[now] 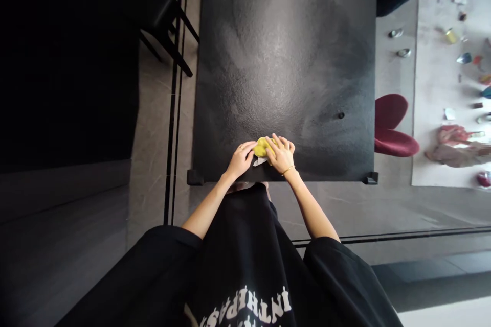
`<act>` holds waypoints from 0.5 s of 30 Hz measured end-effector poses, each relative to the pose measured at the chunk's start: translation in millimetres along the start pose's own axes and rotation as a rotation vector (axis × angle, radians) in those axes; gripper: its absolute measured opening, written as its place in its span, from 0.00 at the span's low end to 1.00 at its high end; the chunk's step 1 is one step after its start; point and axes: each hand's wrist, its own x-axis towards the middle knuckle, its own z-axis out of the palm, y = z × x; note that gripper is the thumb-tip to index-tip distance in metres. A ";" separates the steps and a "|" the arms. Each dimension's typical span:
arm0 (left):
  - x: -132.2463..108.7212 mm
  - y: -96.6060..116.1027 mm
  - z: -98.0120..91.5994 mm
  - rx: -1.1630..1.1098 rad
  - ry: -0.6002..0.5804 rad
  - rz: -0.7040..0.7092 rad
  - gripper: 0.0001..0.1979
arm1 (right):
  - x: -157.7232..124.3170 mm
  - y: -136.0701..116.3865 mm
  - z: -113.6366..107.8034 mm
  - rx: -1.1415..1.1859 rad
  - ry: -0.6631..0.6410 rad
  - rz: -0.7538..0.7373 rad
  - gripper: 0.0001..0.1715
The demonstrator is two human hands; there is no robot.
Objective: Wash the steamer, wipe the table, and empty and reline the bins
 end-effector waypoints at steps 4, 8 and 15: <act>22.2 8.6 15.8 0.183 -0.196 0.014 0.25 | -10.5 -0.5 -4.0 -0.035 -0.048 0.204 0.28; 22.6 12.3 29.1 0.286 -0.317 -0.052 0.29 | -30.3 9.1 3.9 0.018 -0.161 0.193 0.31; 2.4 9.5 41.8 0.239 -0.264 -0.115 0.20 | -43.5 14.6 9.6 0.089 -0.327 -0.018 0.51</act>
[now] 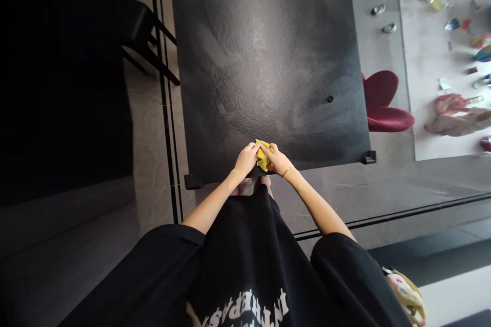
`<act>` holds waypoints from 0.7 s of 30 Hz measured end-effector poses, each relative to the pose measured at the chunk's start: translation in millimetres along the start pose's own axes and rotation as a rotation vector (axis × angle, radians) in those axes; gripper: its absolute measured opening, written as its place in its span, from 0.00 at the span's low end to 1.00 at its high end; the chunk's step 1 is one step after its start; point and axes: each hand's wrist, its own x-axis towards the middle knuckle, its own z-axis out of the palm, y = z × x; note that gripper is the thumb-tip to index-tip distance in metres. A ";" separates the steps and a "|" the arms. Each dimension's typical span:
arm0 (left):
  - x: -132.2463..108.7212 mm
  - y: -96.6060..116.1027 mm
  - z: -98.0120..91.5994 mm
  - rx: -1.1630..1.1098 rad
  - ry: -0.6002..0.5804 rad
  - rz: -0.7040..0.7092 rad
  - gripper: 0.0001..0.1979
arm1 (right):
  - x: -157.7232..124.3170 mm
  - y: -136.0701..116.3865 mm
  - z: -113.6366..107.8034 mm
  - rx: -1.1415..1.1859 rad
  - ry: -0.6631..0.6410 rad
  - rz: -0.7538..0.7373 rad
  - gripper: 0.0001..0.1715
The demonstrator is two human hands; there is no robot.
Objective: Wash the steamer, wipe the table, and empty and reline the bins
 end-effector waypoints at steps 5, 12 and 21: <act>-7.8 -2.1 7.0 -0.052 0.002 -0.005 0.23 | 10.0 -13.1 9.5 -0.076 0.097 -0.021 0.39; -38.9 -2.3 0.4 -0.299 0.070 -0.019 0.24 | -0.4 -12.3 29.7 -0.104 0.207 0.029 0.26; -57.6 -12.9 12.2 -0.170 0.051 0.058 0.29 | -6.1 -51.3 70.3 0.044 0.306 0.346 0.21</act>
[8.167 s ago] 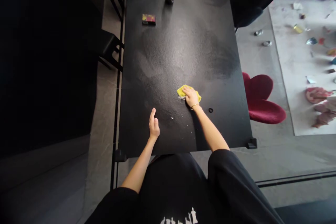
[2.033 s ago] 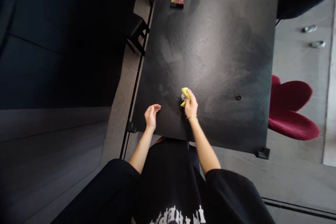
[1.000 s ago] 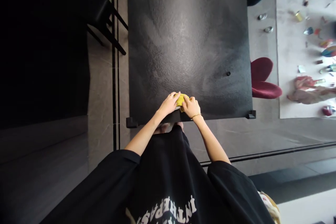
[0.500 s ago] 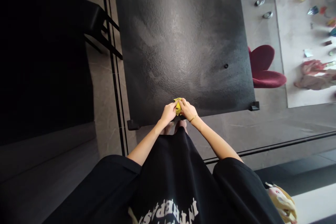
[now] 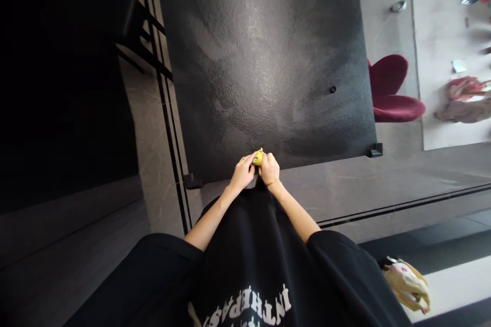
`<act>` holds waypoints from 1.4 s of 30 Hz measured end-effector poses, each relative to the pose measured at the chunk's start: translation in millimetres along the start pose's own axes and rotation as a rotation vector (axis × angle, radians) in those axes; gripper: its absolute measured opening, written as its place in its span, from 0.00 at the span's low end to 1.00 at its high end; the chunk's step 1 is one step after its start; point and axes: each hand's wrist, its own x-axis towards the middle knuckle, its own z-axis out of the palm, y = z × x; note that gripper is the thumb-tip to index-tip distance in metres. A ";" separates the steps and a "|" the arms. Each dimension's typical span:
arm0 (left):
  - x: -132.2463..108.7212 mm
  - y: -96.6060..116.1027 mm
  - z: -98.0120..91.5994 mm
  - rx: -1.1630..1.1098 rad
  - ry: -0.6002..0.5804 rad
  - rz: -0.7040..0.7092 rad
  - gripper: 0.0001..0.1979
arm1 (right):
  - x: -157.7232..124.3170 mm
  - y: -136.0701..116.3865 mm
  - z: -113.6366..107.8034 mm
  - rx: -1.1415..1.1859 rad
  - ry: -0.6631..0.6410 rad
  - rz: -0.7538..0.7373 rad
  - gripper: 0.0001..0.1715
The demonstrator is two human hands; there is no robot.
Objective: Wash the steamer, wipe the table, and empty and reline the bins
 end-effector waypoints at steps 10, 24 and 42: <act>7.9 -16.9 -89.8 -0.060 0.110 -0.193 0.23 | 23.1 -101.4 4.7 0.405 -0.205 0.179 0.14; 57.1 21.6 -28.1 -0.308 -0.024 -0.109 0.18 | 29.5 76.6 -49.6 0.736 0.141 0.472 0.25; 1.5 -48.7 -87.1 -0.493 0.374 -0.197 0.14 | 44.3 34.0 -33.2 -0.134 0.350 0.371 0.30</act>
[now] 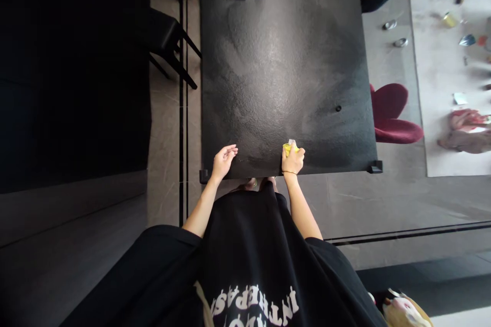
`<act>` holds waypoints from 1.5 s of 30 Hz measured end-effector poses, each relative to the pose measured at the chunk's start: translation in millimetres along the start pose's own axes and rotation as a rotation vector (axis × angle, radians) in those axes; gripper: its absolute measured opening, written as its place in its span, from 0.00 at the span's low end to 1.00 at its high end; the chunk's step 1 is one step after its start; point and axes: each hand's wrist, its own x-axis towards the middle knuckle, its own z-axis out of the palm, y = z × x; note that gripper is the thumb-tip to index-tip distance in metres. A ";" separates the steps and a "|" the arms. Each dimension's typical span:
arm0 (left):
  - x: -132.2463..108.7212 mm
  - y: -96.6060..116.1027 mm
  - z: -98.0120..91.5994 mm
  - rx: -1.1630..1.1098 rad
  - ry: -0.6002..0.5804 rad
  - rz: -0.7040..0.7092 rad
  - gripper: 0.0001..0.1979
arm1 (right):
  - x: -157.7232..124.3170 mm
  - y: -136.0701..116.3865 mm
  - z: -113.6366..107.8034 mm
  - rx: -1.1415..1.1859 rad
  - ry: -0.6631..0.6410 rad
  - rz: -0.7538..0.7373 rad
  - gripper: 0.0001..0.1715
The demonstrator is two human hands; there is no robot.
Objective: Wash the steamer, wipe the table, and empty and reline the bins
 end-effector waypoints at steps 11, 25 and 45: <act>-23.7 -4.6 -40.2 -0.166 0.203 -0.020 0.19 | -41.0 -76.3 22.2 0.186 -0.104 -0.063 0.22; -42.6 -11.3 -49.6 -0.145 0.268 -0.042 0.20 | -81.6 -134.9 15.4 0.135 -0.260 -0.743 0.30; -28.8 -4.0 -40.5 -0.127 0.251 -0.031 0.20 | -61.6 0.6 20.9 0.210 -0.171 -0.632 0.22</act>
